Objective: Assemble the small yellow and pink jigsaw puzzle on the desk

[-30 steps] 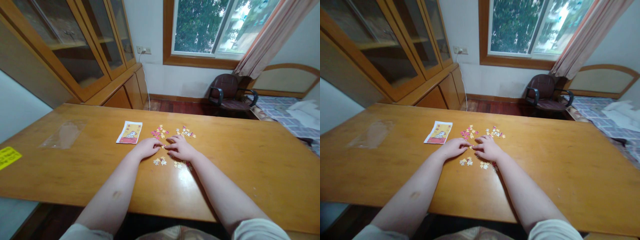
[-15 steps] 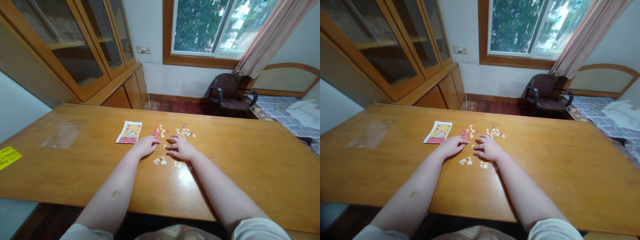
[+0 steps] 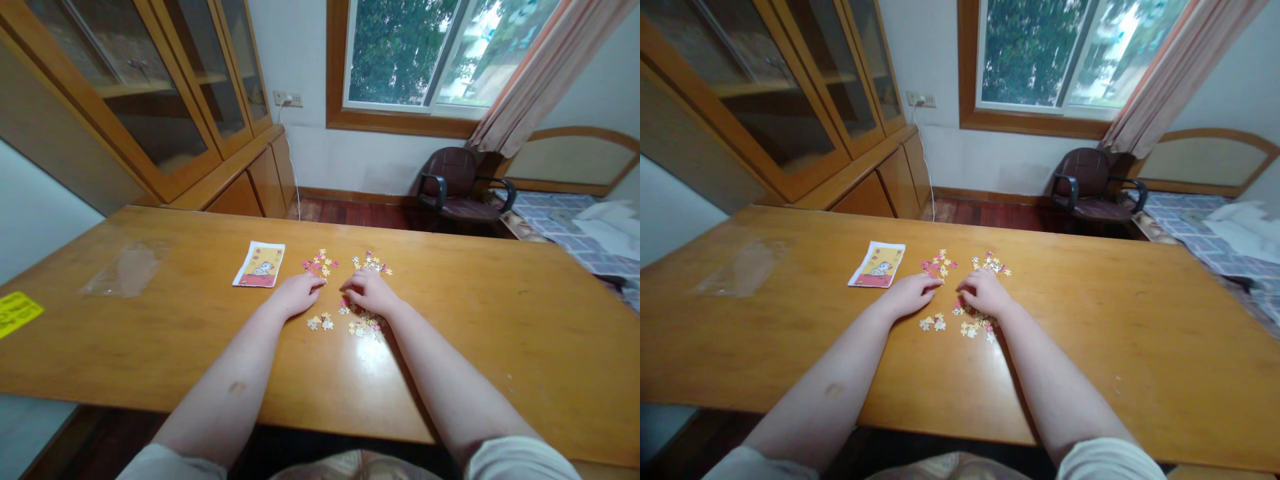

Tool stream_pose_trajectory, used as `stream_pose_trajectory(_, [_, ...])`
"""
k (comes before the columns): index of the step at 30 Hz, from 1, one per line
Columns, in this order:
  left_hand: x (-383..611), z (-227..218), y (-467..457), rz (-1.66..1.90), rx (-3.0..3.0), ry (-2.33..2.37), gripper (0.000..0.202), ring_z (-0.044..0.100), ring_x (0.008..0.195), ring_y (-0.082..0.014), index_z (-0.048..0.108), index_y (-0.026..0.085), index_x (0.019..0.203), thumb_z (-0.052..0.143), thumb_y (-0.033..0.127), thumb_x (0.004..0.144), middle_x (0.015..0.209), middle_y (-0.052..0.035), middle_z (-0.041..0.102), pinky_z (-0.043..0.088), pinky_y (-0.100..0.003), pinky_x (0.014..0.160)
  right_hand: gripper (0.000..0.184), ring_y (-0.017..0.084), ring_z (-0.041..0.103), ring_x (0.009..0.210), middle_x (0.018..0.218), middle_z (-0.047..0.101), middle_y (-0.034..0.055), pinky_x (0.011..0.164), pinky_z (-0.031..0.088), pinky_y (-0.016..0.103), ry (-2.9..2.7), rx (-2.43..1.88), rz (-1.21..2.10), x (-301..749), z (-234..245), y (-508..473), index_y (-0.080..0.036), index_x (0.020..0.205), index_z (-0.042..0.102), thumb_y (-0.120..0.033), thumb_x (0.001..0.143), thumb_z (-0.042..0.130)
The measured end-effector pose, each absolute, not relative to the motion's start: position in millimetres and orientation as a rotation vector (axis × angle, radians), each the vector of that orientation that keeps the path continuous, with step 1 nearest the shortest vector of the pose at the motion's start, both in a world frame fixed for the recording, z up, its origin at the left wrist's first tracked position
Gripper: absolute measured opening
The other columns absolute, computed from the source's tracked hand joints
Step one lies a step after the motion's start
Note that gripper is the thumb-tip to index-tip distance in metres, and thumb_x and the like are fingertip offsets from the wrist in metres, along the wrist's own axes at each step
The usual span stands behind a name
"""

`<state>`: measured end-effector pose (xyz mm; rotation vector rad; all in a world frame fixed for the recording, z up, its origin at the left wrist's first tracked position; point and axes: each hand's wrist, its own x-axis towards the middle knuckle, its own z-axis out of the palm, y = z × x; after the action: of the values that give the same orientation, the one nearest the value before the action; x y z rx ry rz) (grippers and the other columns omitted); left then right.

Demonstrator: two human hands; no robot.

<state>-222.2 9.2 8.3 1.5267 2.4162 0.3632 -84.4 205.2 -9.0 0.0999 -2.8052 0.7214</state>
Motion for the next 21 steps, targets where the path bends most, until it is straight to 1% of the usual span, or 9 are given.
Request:
stream_pose_trajectory(3, [-223.9,7.7,9.4,0.374,1.492,2.467,0.039,0.062,0.099,-0.0222,0.062,0.025,0.122,0.045,0.023,0.087,0.113,-0.0067,0.066,0.048,-0.033,0.087,0.017,0.014,0.054,0.071,0.069,0.062,-0.0002,0.079,0.038,0.031,-2.813,0.255,0.918,-82.2,-9.3,209.9,-0.021,0.074,0.074,-0.012,0.077,0.061])
stream_pose_trajectory(5, [-222.1,9.4,9.7,0.417,1.542,2.439,0.039,0.062,0.099,-0.0210,0.063,0.025,0.121,0.044,0.021,0.086,0.112,-0.0060,0.066,0.047,-0.032,0.088,0.019,0.013,0.053,0.069,0.067,0.060,-0.0008,0.079,0.037,0.031,-2.802,0.309,0.945,-81.9,-9.4,210.9,-0.022,0.069,0.075,-0.012,0.076,0.060])
stream_pose_trajectory(9, [-213.6,13.9,11.7,0.435,1.738,2.287,0.038,0.060,0.093,-0.0187,0.066,0.029,0.116,0.044,0.019,0.087,0.099,-0.0041,0.065,0.046,-0.030,0.085,0.019,0.016,0.053,0.079,0.075,0.061,0.0012,0.082,0.035,0.034,-2.804,0.223,0.817,-83.5,-9.6,207.4,-0.026,0.084,0.077,-0.020,0.083,0.059])
stream_pose_trajectory(11, [-210.2,14.3,13.0,0.393,1.787,2.250,0.039,0.059,0.088,-0.0188,0.065,0.032,0.119,0.044,0.021,0.088,0.092,-0.0040,0.062,0.046,-0.030,0.082,0.020,0.018,0.054,0.084,0.081,0.063,0.0023,0.084,0.034,0.036,-2.821,0.189,0.768,-84.1,-9.9,205.3,-0.026,0.090,0.077,-0.024,0.086,0.057])
stream_pose_trajectory(13, [-209.4,12.7,13.9,0.361,1.765,2.285,0.040,0.059,0.087,-0.0198,0.063,0.032,0.122,0.044,0.021,0.088,0.092,-0.0047,0.061,0.046,-0.031,0.082,0.020,0.018,0.054,0.086,0.084,0.064,0.0027,0.085,0.034,0.036,-2.817,0.160,0.768,-84.2,-10.2,204.8,-0.026,0.091,0.076,-0.024,0.087,0.056])
stream_pose_trajectory(15, [-211.3,10.0,14.3,0.353,1.696,2.363,0.041,0.059,0.091,-0.0205,0.062,0.029,0.123,0.044,0.020,0.088,0.096,-0.0059,0.062,0.046,-0.032,0.084,0.021,0.017,0.055,0.084,0.082,0.063,0.0027,0.083,0.036,0.035,-2.798,0.131,0.783,-83.8,-10.2,206.2,-0.023,0.084,0.075,-0.024,0.088,0.055])
stream_pose_trajectory(18, [-216.6,6.7,14.2,0.347,1.585,2.477,0.040,0.059,0.094,-0.0207,0.063,0.026,0.122,0.043,0.020,0.088,0.102,-0.0072,0.062,0.046,-0.033,0.089,0.026,0.016,0.054,0.078,0.073,0.061,0.0020,0.080,0.037,0.033,-2.793,0.154,0.790,-82.7,-9.4,209.8,-0.020,0.066,0.072,-0.023,0.086,0.056])
stream_pose_trajectory(19, [-218.2,6.3,14.1,0.339,1.553,2.512,0.038,0.059,0.095,-0.0210,0.063,0.025,0.121,0.043,0.021,0.089,0.103,-0.0076,0.062,0.046,-0.034,0.089,0.026,0.016,0.054,0.077,0.072,0.061,0.0017,0.080,0.037,0.033,-2.799,0.180,0.799,-82.4,-9.0,210.9,-0.020,0.063,0.071,-0.022,0.085,0.057])
stream_pose_trajectory(21, [-220.0,6.5,13.9,0.333,1.505,2.567,0.036,0.060,0.095,-0.0219,0.064,0.024,0.120,0.043,0.023,0.090,0.104,-0.0084,0.062,0.046,-0.035,0.088,0.020,0.016,0.055,0.079,0.074,0.063,0.0013,0.082,0.038,0.033,-2.814,0.225,0.839,-81.8,-8.4,212.7,-0.021,0.068,0.072,-0.020,0.082,0.059])
